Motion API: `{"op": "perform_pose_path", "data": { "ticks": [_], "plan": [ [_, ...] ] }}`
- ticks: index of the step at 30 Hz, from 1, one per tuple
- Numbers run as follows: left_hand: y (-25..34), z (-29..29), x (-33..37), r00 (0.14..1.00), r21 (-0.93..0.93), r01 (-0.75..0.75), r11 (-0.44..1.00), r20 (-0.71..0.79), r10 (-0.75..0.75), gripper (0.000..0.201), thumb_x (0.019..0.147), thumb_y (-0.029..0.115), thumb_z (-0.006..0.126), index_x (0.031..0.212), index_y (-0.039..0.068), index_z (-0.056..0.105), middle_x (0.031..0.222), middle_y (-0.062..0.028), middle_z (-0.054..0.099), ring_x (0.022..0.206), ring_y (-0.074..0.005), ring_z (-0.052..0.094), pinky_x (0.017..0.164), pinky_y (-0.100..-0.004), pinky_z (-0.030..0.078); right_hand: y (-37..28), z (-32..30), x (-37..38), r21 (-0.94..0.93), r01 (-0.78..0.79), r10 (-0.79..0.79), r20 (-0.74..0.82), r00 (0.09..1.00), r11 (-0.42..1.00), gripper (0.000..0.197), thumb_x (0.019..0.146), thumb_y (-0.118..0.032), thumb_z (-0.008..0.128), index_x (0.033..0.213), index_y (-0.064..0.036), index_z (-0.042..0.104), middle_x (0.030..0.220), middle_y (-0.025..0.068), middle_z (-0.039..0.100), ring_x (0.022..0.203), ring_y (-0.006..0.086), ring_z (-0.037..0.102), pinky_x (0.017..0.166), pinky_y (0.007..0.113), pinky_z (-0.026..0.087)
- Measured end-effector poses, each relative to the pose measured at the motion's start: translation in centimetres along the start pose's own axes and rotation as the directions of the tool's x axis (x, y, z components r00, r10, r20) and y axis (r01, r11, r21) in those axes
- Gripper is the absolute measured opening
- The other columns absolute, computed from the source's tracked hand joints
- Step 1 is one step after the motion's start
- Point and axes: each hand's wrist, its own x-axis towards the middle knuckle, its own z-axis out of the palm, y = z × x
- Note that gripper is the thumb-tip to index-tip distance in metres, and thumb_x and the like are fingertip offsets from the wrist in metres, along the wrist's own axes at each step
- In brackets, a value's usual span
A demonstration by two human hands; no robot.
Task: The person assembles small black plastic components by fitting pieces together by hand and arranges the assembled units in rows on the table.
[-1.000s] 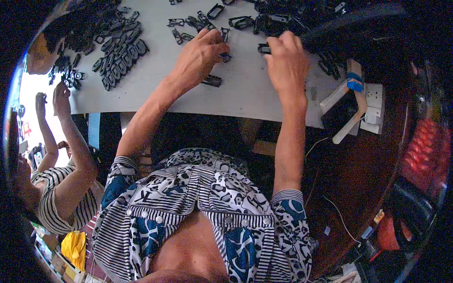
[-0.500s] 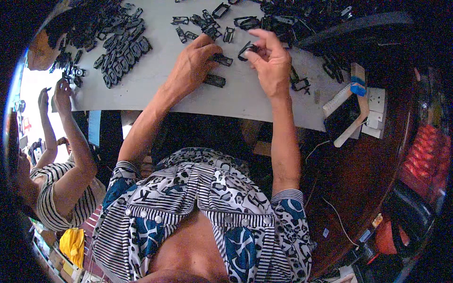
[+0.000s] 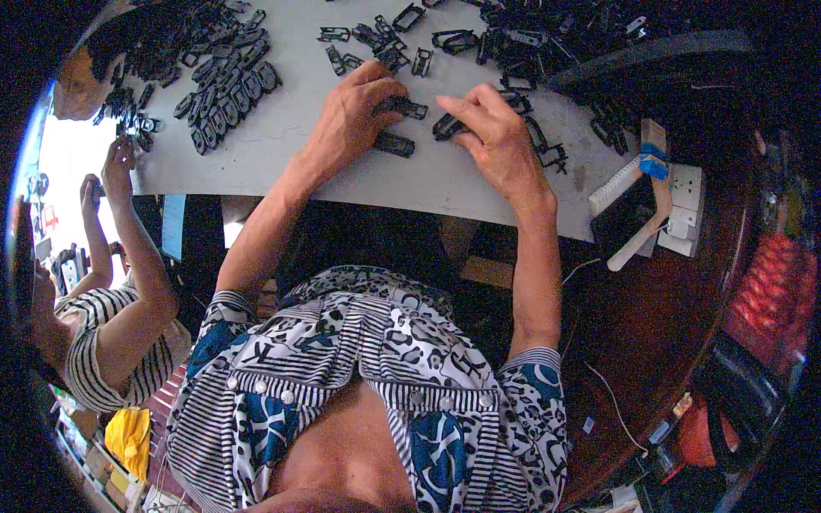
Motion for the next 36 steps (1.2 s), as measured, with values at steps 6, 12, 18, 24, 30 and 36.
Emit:
{"op": "perform_pose_path", "data": {
  "ticks": [6, 12, 18, 24, 30, 36],
  "plan": [
    [0.1, 0.0, -0.1, 1.0, -0.019, -0.011, 1.0, -0.013, 0.011, 0.031, 0.072, 0.005, 0.075, 0.102, 0.004, 0.066, 0.103, -0.0117, 0.059, 0.098, -0.0322, 0.059, 0.085, -0.0383, 0.05, 0.2, 0.0, -0.3, -0.146, -0.006, 0.008, 0.015, 1.0, 0.989, 0.04, 0.07, 0.003, 0.073, 0.108, -0.005, 0.063, 0.097, 0.0112, 0.055, 0.088, 0.0291, 0.062, 0.074, 0.037, 0.052],
    [0.1, 0.2, -0.1, 0.996, -0.048, -0.056, 0.997, -0.07, 0.053, 0.033, 0.07, 0.003, 0.075, 0.1, 0.003, 0.064, 0.102, -0.0119, 0.058, 0.096, -0.0323, 0.059, 0.081, -0.0383, 0.05, -0.4, 0.1, -0.2, -0.123, -0.007, -0.004, -0.088, 0.996, 0.992, 0.033, 0.073, -0.003, 0.073, 0.104, -0.0014, 0.061, 0.096, 0.0128, 0.056, 0.087, 0.032, 0.062, 0.074, 0.038, 0.051],
    [-0.2, 0.0, -0.1, 0.998, -0.073, -0.013, 0.997, -0.06, 0.008, 0.037, 0.066, 0.002, 0.077, 0.1, 0.0, 0.063, 0.103, -0.013, 0.058, 0.096, -0.0331, 0.06, 0.082, -0.0369, 0.05, -1.3, 2.4, 1.9, -0.03, 0.047, -0.051, -0.132, 0.99, 0.998, 0.031, 0.072, -0.002, 0.074, 0.102, -0.0003, 0.064, 0.092, 0.0123, 0.058, 0.083, 0.0313, 0.063, 0.071, 0.038, 0.051],
    [-0.4, 0.2, 0.0, 0.994, -0.134, -0.049, 0.99, -0.108, 0.034, 0.034, 0.063, 0.0, 0.078, 0.093, -0.002, 0.063, 0.099, -0.0139, 0.058, 0.094, -0.0341, 0.059, 0.081, -0.0396, 0.049, -1.2, 2.9, 2.3, -0.028, 0.069, -0.072, -0.115, 0.991, 0.997, 0.031, 0.071, 0.0, 0.074, 0.101, 0.0, 0.065, 0.091, 0.012, 0.058, 0.079, 0.0304, 0.063, 0.069, 0.038, 0.051],
    [-0.6, 0.1, 0.0, 0.996, -0.156, -0.029, 0.987, -0.083, 0.016, 0.034, 0.062, -0.001, 0.078, 0.093, -0.002, 0.063, 0.097, -0.0137, 0.058, 0.093, -0.0342, 0.059, 0.079, -0.0398, 0.049, -1.0, 3.1, 2.2, -0.018, 0.089, -0.091, -0.109, 0.99, 0.996, 0.031, 0.069, 0.001, 0.074, 0.099, -0.0002, 0.065, 0.089, 0.0118, 0.057, 0.078, 0.0308, 0.063, 0.068, 0.039, 0.051],
    [-0.5, 0.1, 0.2, 0.996, -0.139, -0.036, 0.99, -0.086, 0.024, 0.035, 0.062, 0.0, 0.079, 0.093, -0.001, 0.063, 0.098, -0.014, 0.058, 0.093, -0.0344, 0.059, 0.08, -0.0402, 0.05, -1.5, 3.4, 2.5, -0.12, 0.112, -0.123, -0.091, 0.988, 0.986, 0.016, 0.073, 0.0, 0.069, 0.086, 0.0, 0.058, 0.085, 0.0136, 0.054, 0.078, 0.0338, 0.062, 0.066, 0.043, 0.05]
  ]
}}
